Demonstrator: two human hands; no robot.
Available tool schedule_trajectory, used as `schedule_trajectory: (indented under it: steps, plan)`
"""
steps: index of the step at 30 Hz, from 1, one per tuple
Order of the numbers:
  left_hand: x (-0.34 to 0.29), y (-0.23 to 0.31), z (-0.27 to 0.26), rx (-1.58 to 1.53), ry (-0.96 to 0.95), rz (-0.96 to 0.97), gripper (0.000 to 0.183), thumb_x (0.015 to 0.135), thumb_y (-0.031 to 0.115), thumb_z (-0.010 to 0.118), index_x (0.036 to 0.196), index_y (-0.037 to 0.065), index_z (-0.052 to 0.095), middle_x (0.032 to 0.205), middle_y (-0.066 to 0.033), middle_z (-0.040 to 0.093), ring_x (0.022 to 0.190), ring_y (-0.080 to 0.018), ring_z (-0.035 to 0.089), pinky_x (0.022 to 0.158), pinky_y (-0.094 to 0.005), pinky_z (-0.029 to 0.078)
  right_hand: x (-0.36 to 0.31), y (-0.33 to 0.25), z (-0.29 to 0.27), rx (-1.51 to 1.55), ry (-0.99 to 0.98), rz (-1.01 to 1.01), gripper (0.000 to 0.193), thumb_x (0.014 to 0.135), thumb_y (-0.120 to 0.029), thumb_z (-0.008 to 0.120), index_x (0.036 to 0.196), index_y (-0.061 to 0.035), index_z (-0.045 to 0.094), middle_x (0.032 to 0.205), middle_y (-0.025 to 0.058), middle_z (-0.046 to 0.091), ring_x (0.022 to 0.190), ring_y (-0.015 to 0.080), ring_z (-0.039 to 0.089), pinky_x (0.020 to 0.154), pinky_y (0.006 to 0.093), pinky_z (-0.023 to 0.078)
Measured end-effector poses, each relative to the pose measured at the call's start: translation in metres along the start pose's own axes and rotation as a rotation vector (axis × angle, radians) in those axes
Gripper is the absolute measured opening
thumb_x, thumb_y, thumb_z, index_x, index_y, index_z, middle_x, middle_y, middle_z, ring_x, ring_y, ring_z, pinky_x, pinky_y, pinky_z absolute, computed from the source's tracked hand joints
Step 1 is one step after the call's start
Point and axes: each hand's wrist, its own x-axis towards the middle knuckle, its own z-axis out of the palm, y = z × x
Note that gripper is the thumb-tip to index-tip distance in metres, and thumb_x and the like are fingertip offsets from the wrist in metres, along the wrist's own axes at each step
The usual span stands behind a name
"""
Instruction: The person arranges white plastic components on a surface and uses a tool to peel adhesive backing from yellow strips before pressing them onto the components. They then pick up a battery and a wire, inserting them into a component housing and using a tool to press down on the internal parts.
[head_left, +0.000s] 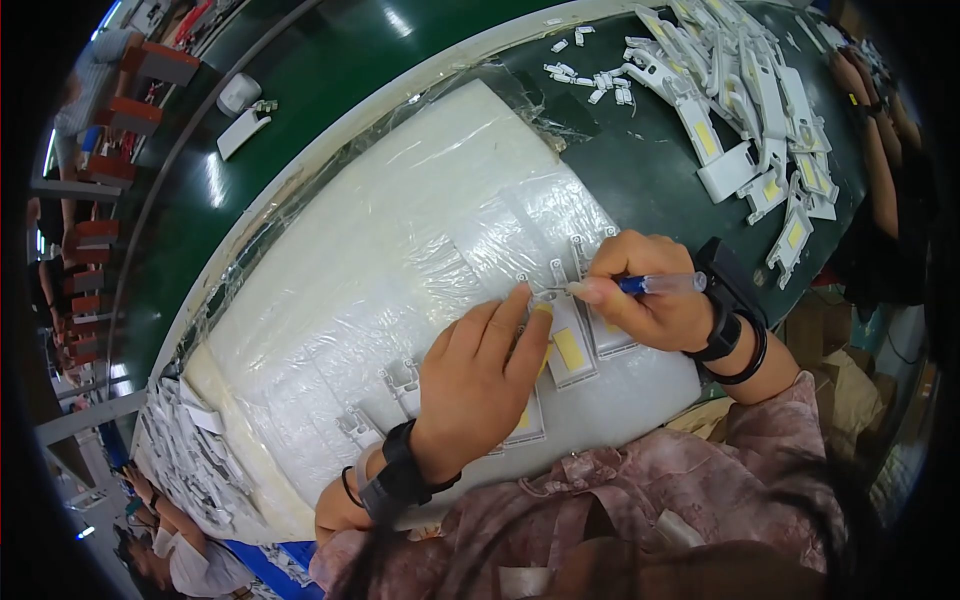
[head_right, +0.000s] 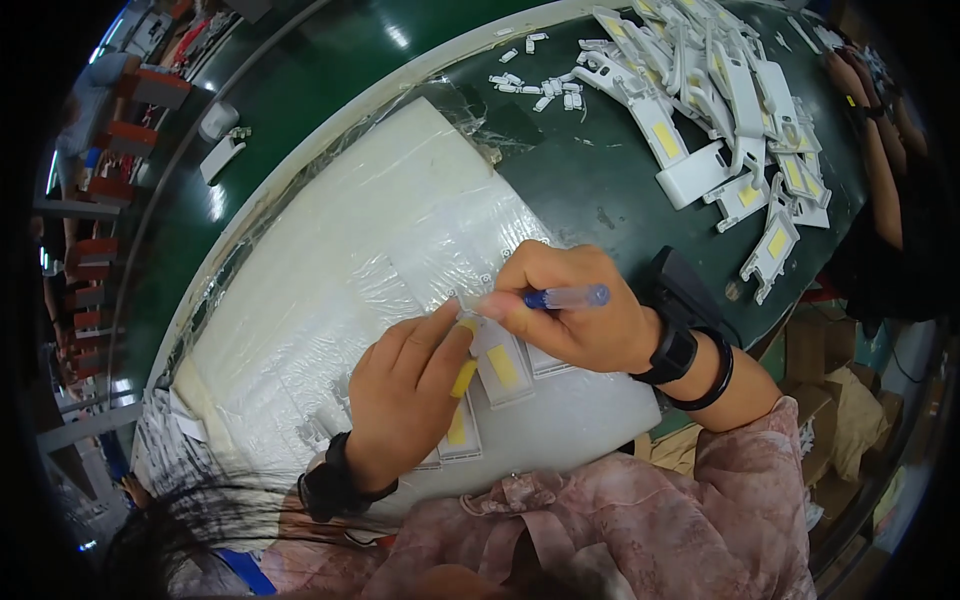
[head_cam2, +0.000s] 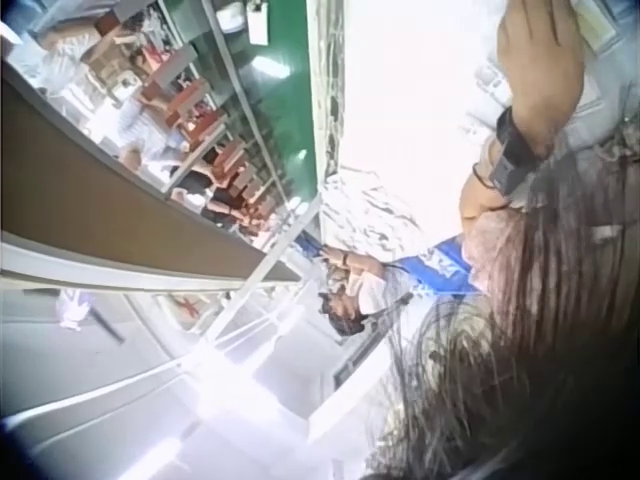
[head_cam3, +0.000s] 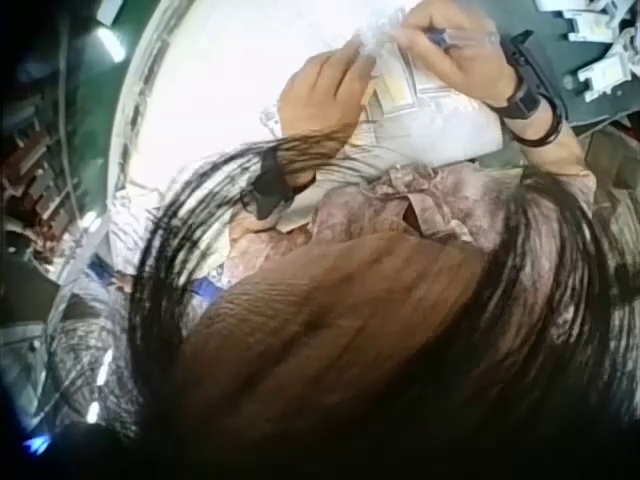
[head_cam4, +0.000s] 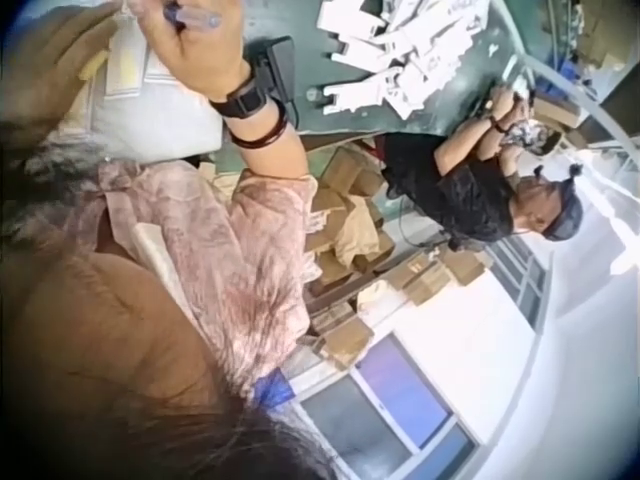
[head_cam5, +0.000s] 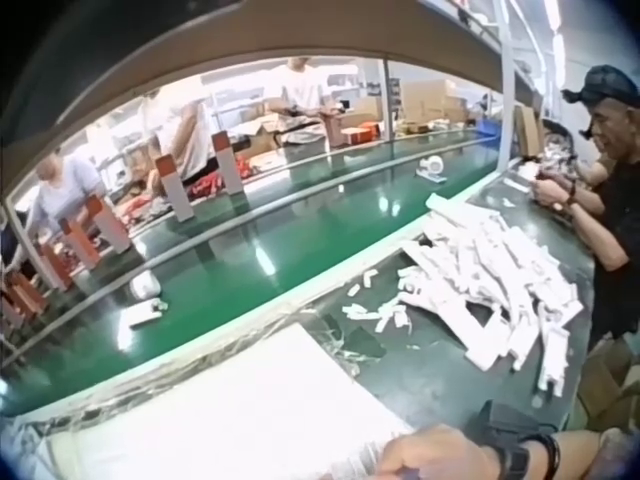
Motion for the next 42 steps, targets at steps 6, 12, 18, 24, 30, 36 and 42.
schedule_trajectory:
  steps: [6,12,18,24,30,36,42]
  plan:
    - [0.01,-0.001,-0.003,0.028,0.016,0.002,0.033,0.075,0.011,0.069,0.107,0.005,0.067,0.116,-0.0092,0.064,0.091,-0.0222,0.061,0.069,-0.033,0.05,0.001,-0.003,0.001,0.077,0.063,0.058,0.015,0.094,-0.01,0.068,0.086,-0.0028,0.058,0.064,0.0032,0.061,0.052,0.0075,0.057,0.048,0.0243,0.041]
    - [0.018,0.006,-0.009,0.062,-0.024,-0.042,0.031,0.071,0.01,0.069,0.102,0.008,0.07,0.11,-0.0037,0.064,0.086,-0.0206,0.06,0.067,-0.033,0.05,-0.002,-0.006,0.0,0.018,0.104,0.024,0.015,0.095,-0.011,0.067,0.085,-0.0022,0.059,0.062,0.001,0.059,0.051,0.0061,0.052,0.049,0.0233,0.039]
    - [0.029,0.019,-0.009,0.083,-0.041,-0.162,0.028,0.068,0.005,0.068,0.096,0.009,0.069,0.105,-0.0018,0.063,0.085,-0.0223,0.059,0.067,-0.0352,0.049,-0.003,0.004,0.008,0.106,0.144,-0.005,0.004,0.093,-0.006,0.067,0.095,-0.0031,0.064,0.08,0.0077,0.064,0.069,0.0141,0.059,0.06,0.0256,0.044]
    - [0.028,0.014,0.001,-0.061,0.067,-0.17,0.028,0.065,0.001,0.071,0.092,0.005,0.067,0.106,-0.0054,0.063,0.089,-0.026,0.06,0.071,-0.0372,0.05,-0.002,0.002,0.005,-0.069,0.025,-0.017,0.009,0.098,-0.012,0.059,0.104,-0.0062,0.062,0.097,0.0068,0.064,0.091,0.0221,0.06,0.093,0.0375,0.04]
    - [0.028,0.008,0.003,-0.098,0.124,-0.115,0.028,0.063,0.0,0.072,0.09,0.003,0.064,0.106,-0.0084,0.062,0.092,-0.0291,0.06,0.073,-0.0385,0.051,-0.003,0.004,0.004,-0.001,0.008,0.06,0.01,0.099,-0.015,0.057,0.105,-0.0076,0.061,0.096,0.0052,0.063,0.091,0.0227,0.058,0.098,0.0387,0.036]
    - [0.025,0.008,0.006,-0.031,0.146,-0.036,0.034,0.059,0.002,0.071,0.092,0.002,0.063,0.106,-0.009,0.061,0.097,-0.0301,0.061,0.073,-0.0401,0.051,-0.002,0.002,0.006,-0.019,0.027,0.077,0.01,0.099,-0.015,0.057,0.103,-0.0082,0.062,0.091,0.0044,0.062,0.09,0.0232,0.057,0.095,0.0385,0.037]
    - [0.024,0.012,0.008,0.056,0.118,0.03,0.024,0.068,0.004,0.069,0.092,0.001,0.064,0.108,-0.01,0.062,0.1,-0.0292,0.061,0.075,-0.0399,0.051,-0.003,0.004,0.005,-0.048,0.018,0.069,0.01,0.099,-0.015,0.058,0.103,-0.0077,0.062,0.091,0.0038,0.062,0.088,0.0222,0.059,0.095,0.0373,0.038]
